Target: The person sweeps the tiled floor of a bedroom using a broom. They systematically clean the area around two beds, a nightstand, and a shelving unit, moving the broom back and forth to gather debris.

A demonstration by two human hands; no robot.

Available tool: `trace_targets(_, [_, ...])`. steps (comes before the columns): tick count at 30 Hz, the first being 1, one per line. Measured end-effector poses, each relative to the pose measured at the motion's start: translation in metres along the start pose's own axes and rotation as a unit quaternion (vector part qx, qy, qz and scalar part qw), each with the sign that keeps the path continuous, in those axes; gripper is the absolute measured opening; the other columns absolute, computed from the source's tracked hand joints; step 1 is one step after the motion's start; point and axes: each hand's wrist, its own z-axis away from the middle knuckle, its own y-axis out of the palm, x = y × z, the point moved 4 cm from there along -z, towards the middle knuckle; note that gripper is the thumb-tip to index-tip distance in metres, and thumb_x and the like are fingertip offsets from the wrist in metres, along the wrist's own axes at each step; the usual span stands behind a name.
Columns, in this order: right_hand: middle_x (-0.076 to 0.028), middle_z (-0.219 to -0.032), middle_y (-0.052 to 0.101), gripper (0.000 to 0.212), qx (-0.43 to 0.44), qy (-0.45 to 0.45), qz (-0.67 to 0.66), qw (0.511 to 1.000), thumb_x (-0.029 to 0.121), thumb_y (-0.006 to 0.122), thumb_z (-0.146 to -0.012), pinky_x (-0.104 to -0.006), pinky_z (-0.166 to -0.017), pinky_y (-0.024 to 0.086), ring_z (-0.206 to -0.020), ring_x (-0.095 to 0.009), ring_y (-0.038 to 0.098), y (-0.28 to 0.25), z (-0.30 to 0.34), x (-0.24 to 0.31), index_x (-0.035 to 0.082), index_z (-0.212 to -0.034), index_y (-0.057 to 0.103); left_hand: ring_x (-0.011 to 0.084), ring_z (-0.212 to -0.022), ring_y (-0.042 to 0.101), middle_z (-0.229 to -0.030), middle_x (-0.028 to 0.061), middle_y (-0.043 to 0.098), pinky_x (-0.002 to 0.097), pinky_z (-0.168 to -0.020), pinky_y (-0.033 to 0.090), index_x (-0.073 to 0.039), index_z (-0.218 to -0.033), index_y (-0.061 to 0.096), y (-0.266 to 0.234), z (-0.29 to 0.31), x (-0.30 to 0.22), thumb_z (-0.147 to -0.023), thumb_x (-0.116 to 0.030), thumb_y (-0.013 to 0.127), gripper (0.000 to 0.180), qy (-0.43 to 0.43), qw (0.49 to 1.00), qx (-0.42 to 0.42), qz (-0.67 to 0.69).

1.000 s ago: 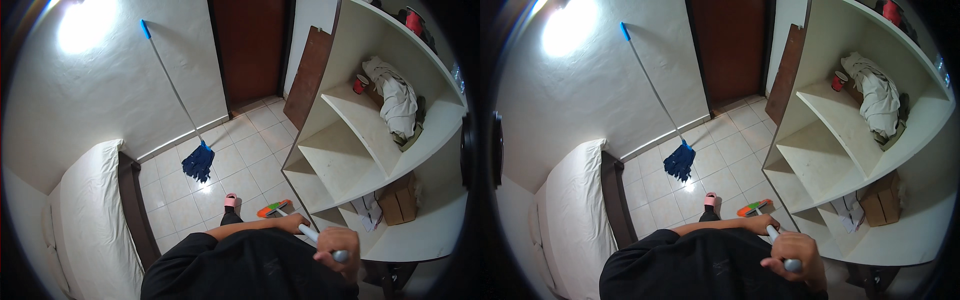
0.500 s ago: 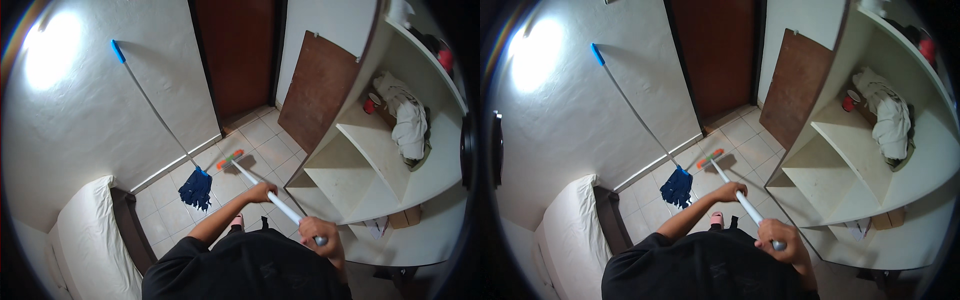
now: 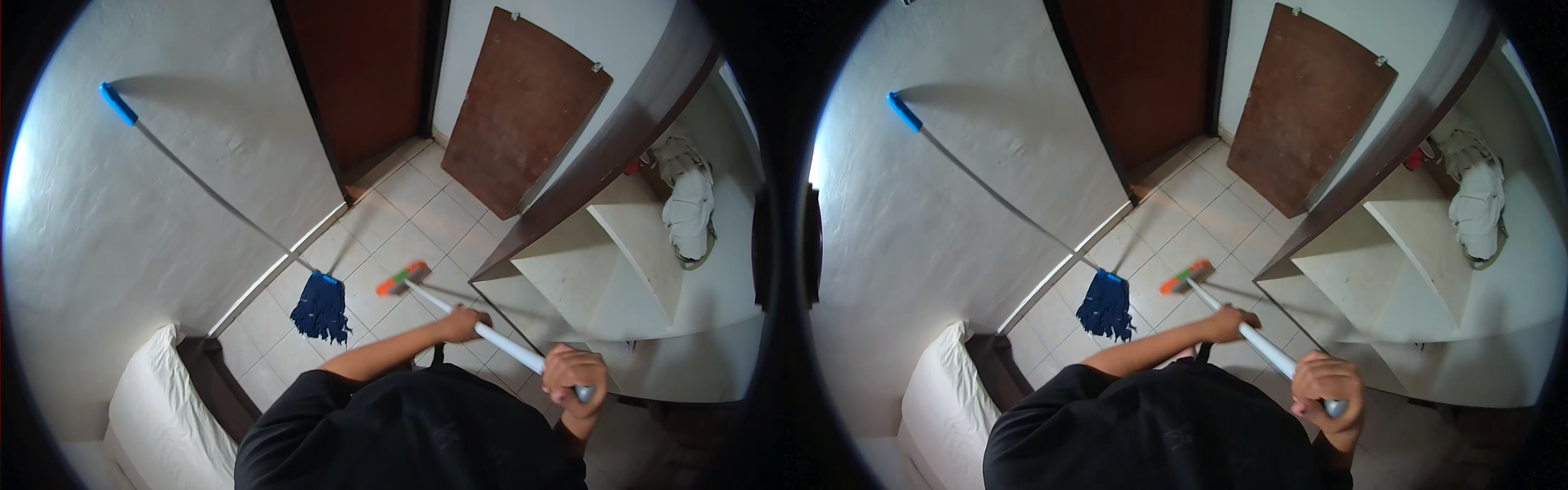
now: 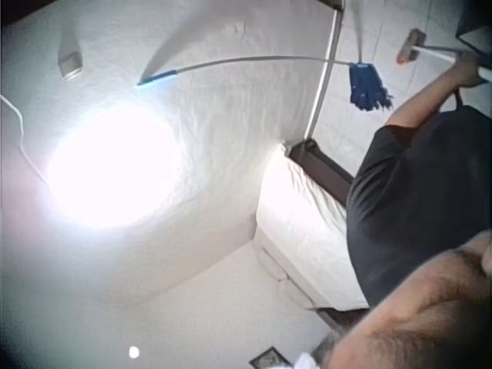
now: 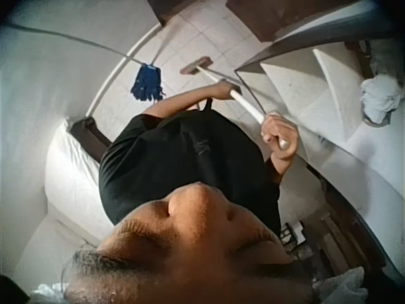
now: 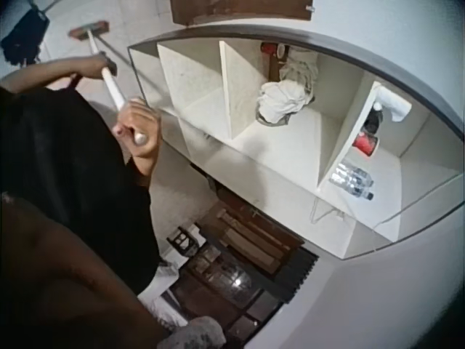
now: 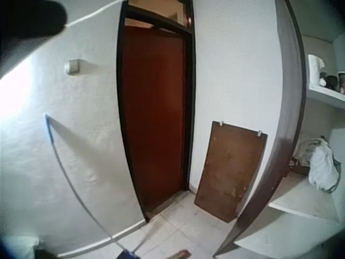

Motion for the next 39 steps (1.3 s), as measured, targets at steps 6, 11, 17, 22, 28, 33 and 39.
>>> trace_targets(6, [-0.003,-0.047,0.047,0.043,-0.007,-0.048,0.007,0.999,0.031,0.069,-0.072,-0.0297,-0.05,0.042,-0.042,-0.018,0.049,0.019,-0.03,0.03,0.003,-0.049,0.046,0.0274,-0.07,0.06,-0.072,0.0083,0.062,0.0384,-0.067,0.045,-0.015,-0.092,0.059,0.002,-0.001,-0.041,-0.067,-0.017,0.061,0.025,0.125,0.987,-0.016,0.097])
trace_targets(11, [-0.002,-0.046,0.046,0.044,-0.031,-0.145,0.021,0.989,0.033,0.069,-0.073,-0.0293,-0.05,0.046,-0.043,-0.018,0.051,0.018,-0.032,0.071,0.005,-0.047,0.045,0.0286,-0.067,0.058,-0.065,0.0067,0.06,0.0401,-0.067,0.043,-0.018,-0.094,0.058,-0.068,0.009,-0.067,-0.064,-0.021,0.063,0.031,0.179,0.984,-0.009,-0.027])
trace_targets(17, [-0.01,-0.059,0.053,0.015,-0.06,-0.127,0.081,0.987,0.004,0.058,-0.075,-0.0326,-0.058,0.047,-0.055,-0.023,0.055,0.048,-0.079,-0.043,0.0,-0.063,0.05,0.0276,-0.082,0.059,-0.082,0.009,0.063,0.037,-0.071,0.047,-0.01,-0.087,0.063,-0.134,-0.008,0.081,-0.067,-0.028,0.066,0.026,0.002,0.954,-0.277,-0.111])
trace_targets(22, [-0.011,-0.06,0.05,0.022,-0.111,-0.07,0.077,0.988,0.008,0.058,-0.08,-0.0314,-0.063,0.044,-0.058,-0.024,0.051,0.054,-0.097,-0.159,-0.002,-0.064,0.048,0.03,-0.115,0.042,-0.12,0.0052,0.05,0.0506,-0.085,0.038,-0.02,-0.113,0.047,-0.126,-0.02,0.146,-0.071,-0.027,0.064,0.046,-0.147,0.925,-0.341,-0.084])
trace_targets(28, [-0.007,-0.054,0.048,0.024,-0.097,0.068,0.061,0.991,0.009,0.056,-0.081,-0.0267,-0.047,0.035,-0.048,-0.014,0.044,0.008,-0.128,-0.114,-0.002,-0.061,0.048,0.03,-0.106,0.047,-0.104,0.0083,0.054,0.0474,-0.079,0.04,-0.01,-0.103,0.045,-0.109,-0.037,0.129,-0.074,-0.02,0.063,0.035,-0.013,0.945,-0.327,-0.013])
trace_targets(33, [-0.004,-0.049,0.046,0.029,-0.139,-0.006,-0.034,0.99,0.013,0.054,-0.082,-0.0238,-0.045,0.035,-0.044,-0.011,0.044,-0.053,-0.168,-0.06,-0.001,-0.057,0.048,0.0289,-0.088,0.051,-0.089,0.011,0.054,0.0413,-0.077,0.036,-0.005,-0.096,0.044,-0.127,-0.055,0.027,-0.078,-0.014,0.059,0.025,0.009,0.956,-0.294,-0.01])
trace_targets(39, [-0.004,-0.05,0.047,0.026,-0.098,-0.124,-0.111,0.981,0.01,0.062,-0.074,-0.0312,-0.051,0.044,-0.044,-0.017,0.047,-0.093,-0.188,-0.051,0.003,-0.054,0.047,0.0253,-0.089,0.051,-0.088,0.0079,0.051,0.0439,-0.086,0.033,-0.006,-0.098,0.045,-0.18,-0.093,0.017,-0.074,-0.011,0.06,0.029,0.107,0.962,-0.227,-0.11])
